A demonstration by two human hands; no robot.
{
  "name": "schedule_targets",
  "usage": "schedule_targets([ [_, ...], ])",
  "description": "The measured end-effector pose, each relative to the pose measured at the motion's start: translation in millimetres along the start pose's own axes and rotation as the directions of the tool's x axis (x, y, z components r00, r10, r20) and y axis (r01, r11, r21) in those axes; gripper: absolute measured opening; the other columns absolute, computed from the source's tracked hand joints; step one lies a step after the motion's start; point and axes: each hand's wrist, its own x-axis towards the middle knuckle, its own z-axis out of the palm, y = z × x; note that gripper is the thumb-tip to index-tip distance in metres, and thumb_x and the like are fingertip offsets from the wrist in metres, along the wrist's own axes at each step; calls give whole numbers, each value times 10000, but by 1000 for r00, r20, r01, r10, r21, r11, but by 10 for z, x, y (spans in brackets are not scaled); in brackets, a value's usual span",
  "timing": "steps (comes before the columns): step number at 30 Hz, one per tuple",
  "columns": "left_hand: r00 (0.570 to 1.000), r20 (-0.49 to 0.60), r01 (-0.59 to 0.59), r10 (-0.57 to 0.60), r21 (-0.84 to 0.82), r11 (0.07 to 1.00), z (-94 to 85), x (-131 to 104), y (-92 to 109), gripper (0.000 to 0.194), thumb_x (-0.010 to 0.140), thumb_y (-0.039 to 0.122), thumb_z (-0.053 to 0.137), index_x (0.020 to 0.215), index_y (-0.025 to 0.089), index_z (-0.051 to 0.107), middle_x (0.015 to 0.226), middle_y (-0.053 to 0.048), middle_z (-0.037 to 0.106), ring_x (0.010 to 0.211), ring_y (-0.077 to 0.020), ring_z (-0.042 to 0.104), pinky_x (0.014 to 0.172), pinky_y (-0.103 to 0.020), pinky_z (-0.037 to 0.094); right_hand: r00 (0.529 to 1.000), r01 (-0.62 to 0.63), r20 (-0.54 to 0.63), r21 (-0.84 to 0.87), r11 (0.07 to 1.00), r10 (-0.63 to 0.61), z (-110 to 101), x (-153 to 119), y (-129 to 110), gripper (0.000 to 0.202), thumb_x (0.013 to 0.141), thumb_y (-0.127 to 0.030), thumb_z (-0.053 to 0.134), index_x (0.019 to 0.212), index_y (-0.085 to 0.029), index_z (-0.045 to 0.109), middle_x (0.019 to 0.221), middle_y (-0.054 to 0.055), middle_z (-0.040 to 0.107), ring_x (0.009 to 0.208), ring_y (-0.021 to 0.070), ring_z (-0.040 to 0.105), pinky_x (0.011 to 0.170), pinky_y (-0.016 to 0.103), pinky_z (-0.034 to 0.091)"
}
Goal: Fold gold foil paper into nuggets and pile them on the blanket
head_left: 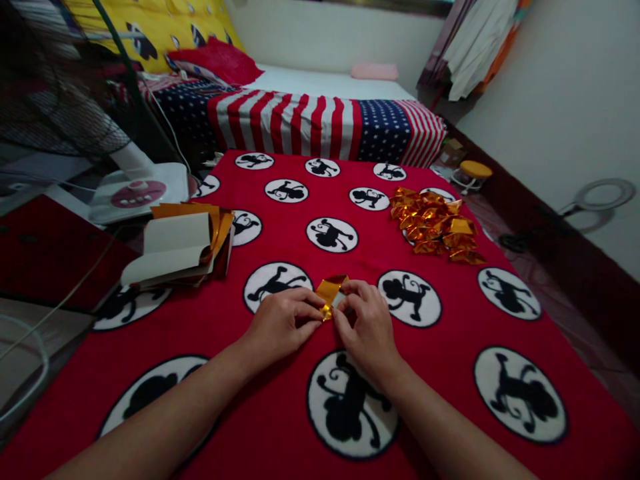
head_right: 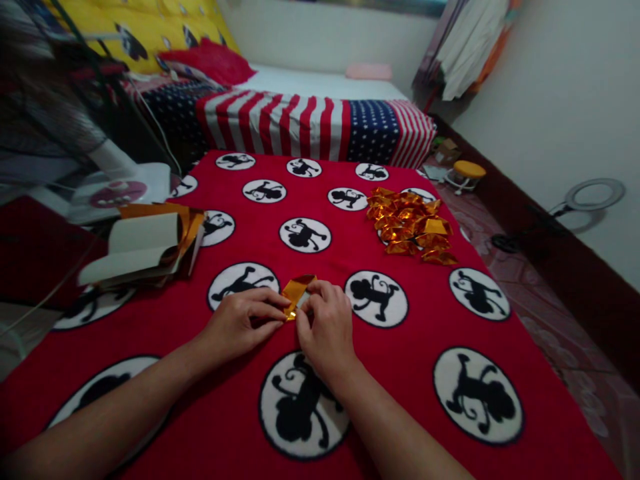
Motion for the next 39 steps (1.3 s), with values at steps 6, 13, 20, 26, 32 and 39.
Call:
schedule_targets([
  [6,1000,-3,24,-24,-2,1000,18,-14,-15,178,756,119,671,808,257,770,973,2,735,845,-139,688,750,-256,562,1000,-13,13,-24,1000,14,7,-6,-5,124,808,-127,595,724,-214,568,1063,75,592,1007,260,520,876,437,407],
  [13,998,-37,45,-43,70,997,32,-20,55,146,783,143,627,757,226,744,959,7,727,829,-137,672,759,-275,546,1000,-18,21,-24,1000,18,6,-10,-12,121,814,-127,592,727,-209,569,1072,73,587,1004,253,515,880,429,400],
  [20,992,-88,94,-87,81,992,77,2,102,110,797,143,616,720,202,667,900,16,721,813,-136,661,757,-267,520,999,-25,19,-33,999,26,12,-7,-14,125,811,-125,604,719,-202,569,1064,64,588,1002,243,514,880,413,396],
  [26,992,-100,78,-72,63,995,102,6,80,112,830,164,627,877,225,707,916,0,719,845,-148,652,777,-270,507,1000,-23,14,-35,999,24,22,-10,-9,124,814,-132,607,718,-199,569,1068,61,589,1000,237,516,880,405,397],
  [32,993,-100,69,-65,44,997,128,-3,23,117,811,145,665,831,228,744,936,-5,720,857,-146,651,793,-275,515,1000,-22,5,-38,999,22,15,-18,-8,121,810,-122,601,722,-201,575,1065,63,588,1006,239,514,884,407,396],
  [39,994,-94,55,-49,55,997,119,-2,52,128,821,147,645,822,221,749,940,-16,715,865,-150,647,791,-283,514,1000,-22,5,-65,998,23,31,-13,-14,113,816,-134,596,729,-201,569,1062,67,588,1000,246,513,880,412,396],
])
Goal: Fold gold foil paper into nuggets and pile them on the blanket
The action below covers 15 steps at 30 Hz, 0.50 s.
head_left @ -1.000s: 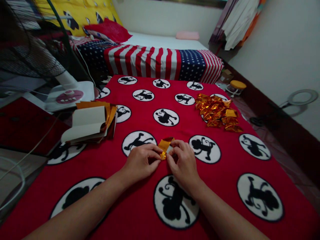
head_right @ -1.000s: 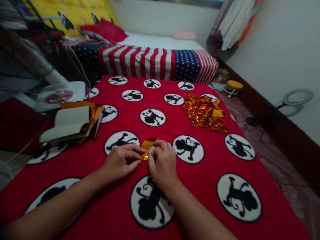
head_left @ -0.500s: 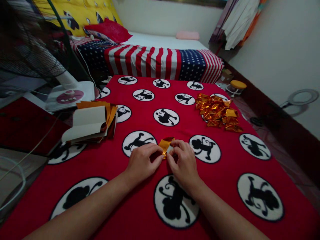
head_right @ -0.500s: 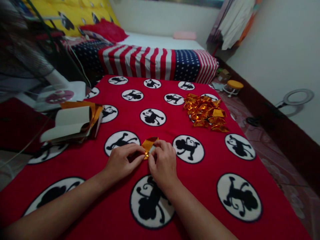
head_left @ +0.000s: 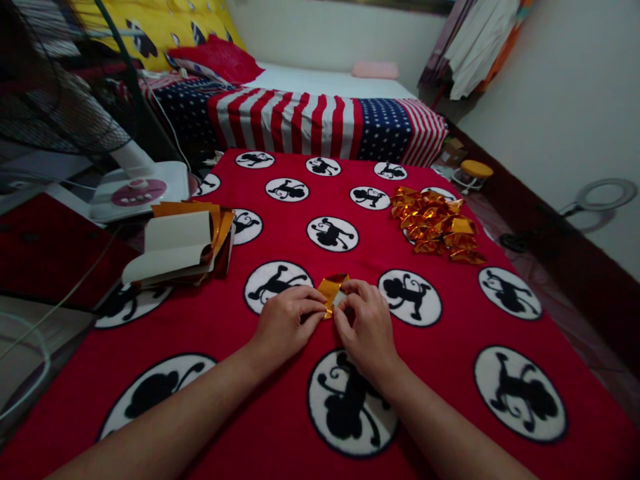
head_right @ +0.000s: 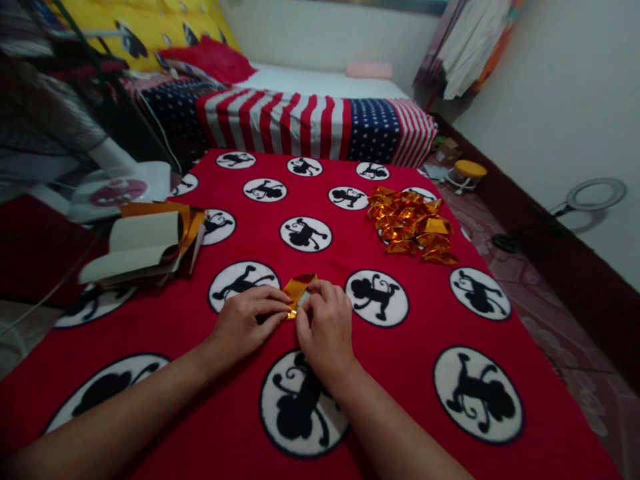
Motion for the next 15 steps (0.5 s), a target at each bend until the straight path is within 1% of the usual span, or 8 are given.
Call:
schedule_targets([
  [6,999,-15,39,-38,42,998,5,14,62,120,825,188,645,806,229,755,928,-16,707,847,-154,641,776,-288,514,1000,-9,-8,-14,1000,9,10,-3,-12,113,812,-149,617,724,-200,568,1053,60,593,985,240,518,873,409,400],
  [15,998,-9,54,-54,26,998,28,2,49,102,810,178,671,780,229,754,912,-5,711,837,-144,642,760,-279,513,1000,-13,-13,-2,1000,13,6,-11,-16,116,821,-142,613,730,-199,571,1067,58,594,999,238,518,882,408,399],
])
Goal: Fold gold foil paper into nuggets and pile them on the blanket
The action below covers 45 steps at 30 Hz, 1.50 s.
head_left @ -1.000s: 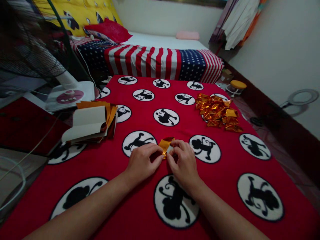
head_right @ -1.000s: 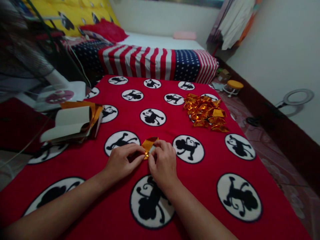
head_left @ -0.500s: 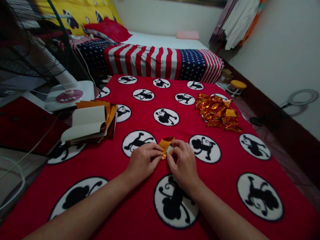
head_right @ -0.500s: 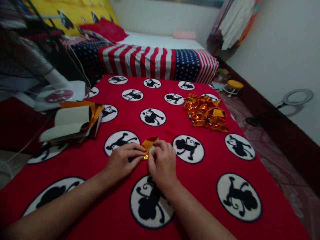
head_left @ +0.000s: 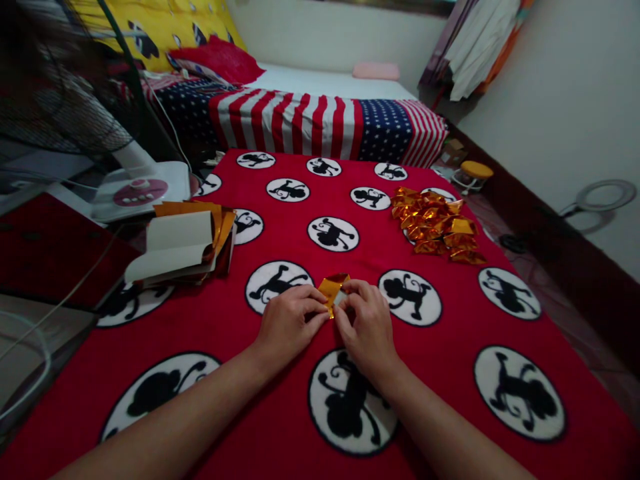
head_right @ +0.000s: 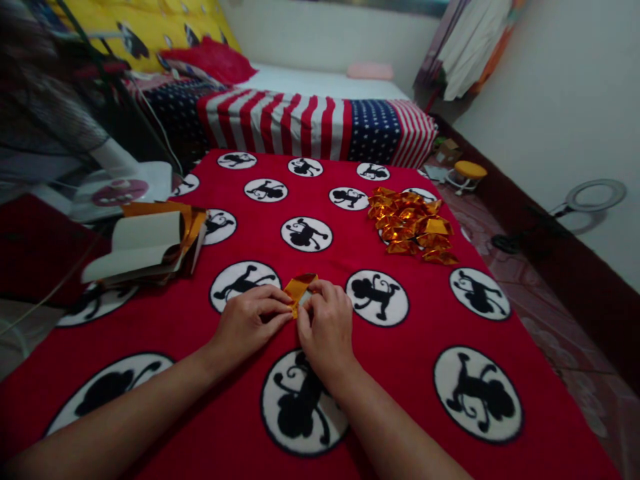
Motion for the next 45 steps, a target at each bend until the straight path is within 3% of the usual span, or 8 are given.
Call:
schedule_targets([
  [19,998,19,-63,63,18,998,-33,-36,11,123,796,164,662,844,227,755,938,-27,699,845,-160,637,759,-292,525,1000,6,-4,25,1000,-6,-12,-2,2,119,837,-132,594,746,-205,569,1066,59,597,999,237,517,885,418,394],
  [45,999,5,-40,40,82,996,-15,-21,25,113,836,203,644,779,219,741,927,-14,705,821,-143,640,717,-262,509,1000,-5,-9,22,1000,5,2,-2,-2,106,821,-143,620,751,-208,575,1060,60,595,988,242,521,888,419,394],
])
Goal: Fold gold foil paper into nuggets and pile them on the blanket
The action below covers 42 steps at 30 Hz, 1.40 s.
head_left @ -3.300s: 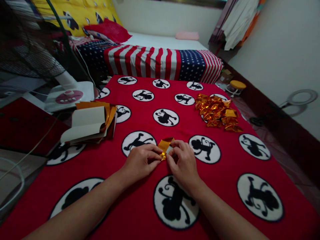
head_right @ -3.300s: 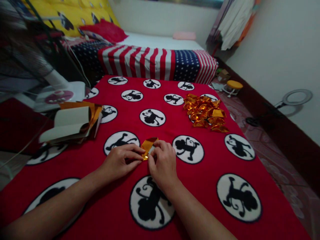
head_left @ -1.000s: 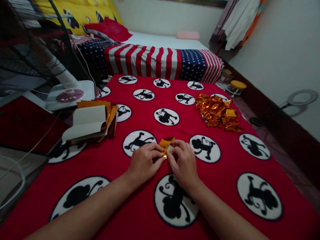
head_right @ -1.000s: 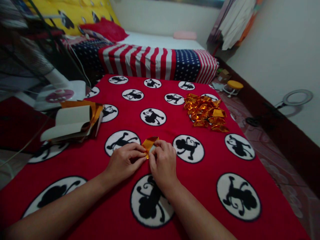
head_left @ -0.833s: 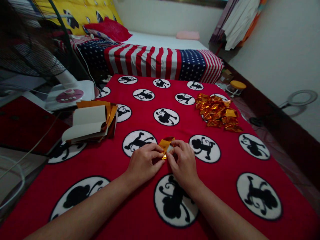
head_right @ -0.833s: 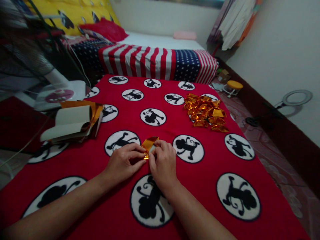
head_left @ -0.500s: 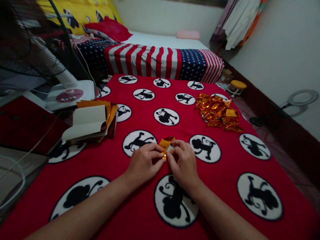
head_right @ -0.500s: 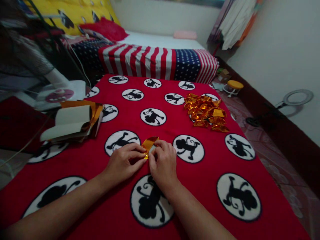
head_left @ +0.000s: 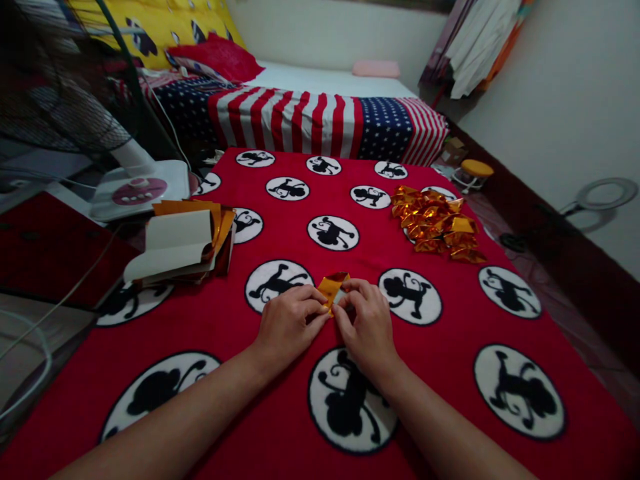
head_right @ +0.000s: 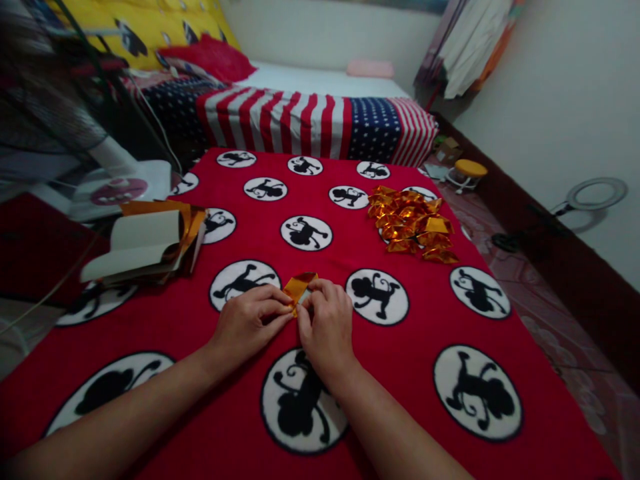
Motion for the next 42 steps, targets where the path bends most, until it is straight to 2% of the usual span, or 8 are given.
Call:
schedule_targets([
  [9,998,44,-47,42,108,993,-15,-22,10,127,875,246,604,876,260,730,936,-2,695,838,-147,632,690,-259,472,1000,-21,-2,22,1000,21,-9,7,12,112,838,-150,612,759,-208,558,1042,64,579,989,240,515,887,417,395],
  [16,993,59,-109,101,147,983,-8,-39,-5,165,892,256,586,955,282,736,951,-15,692,860,-153,624,720,-269,469,999,-32,-14,56,998,33,1,31,45,146,827,-68,523,805,-212,517,1013,71,575,966,238,521,857,406,405],
  [20,994,59,-98,89,161,982,-17,-36,-6,155,883,259,599,942,289,739,953,-6,689,855,-152,622,715,-268,473,998,-48,-23,153,987,53,-32,11,62,154,849,-70,475,854,-219,512,1018,69,571,970,226,530,872,395,412],
  [24,995,71,-83,72,156,984,-20,-32,-6,158,889,264,589,934,286,739,963,-4,683,865,-154,618,733,-273,477,999,-47,-3,163,986,48,-55,-6,70,182,797,-119,588,929,-218,509,1076,80,562,1010,244,523,891,404,416],
  [32,996,77,-65,55,132,989,-26,-35,19,162,889,279,586,937,281,741,965,-11,680,880,-163,612,745,-282,479,998,-56,-8,201,978,59,-36,12,97,248,745,-18,509,882,-223,475,1029,74,570,996,237,534,885,397,422],
  [39,994,99,-55,42,131,990,-35,-32,33,139,868,314,620,912,271,744,969,-10,678,887,-169,607,773,-302,477,995,-58,-62,276,959,78,-92,38,125,134,821,-102,509,897,-212,506,964,61,566,928,208,543,847,356,437],
  [42,994,97,-55,42,138,989,-33,-31,30,146,879,306,604,896,265,744,965,-8,679,887,-169,606,779,-308,475,992,-84,-71,196,977,100,-76,68,127,124,807,-185,589,907,-207,519,913,44,559,867,204,537,789,340,437],
])
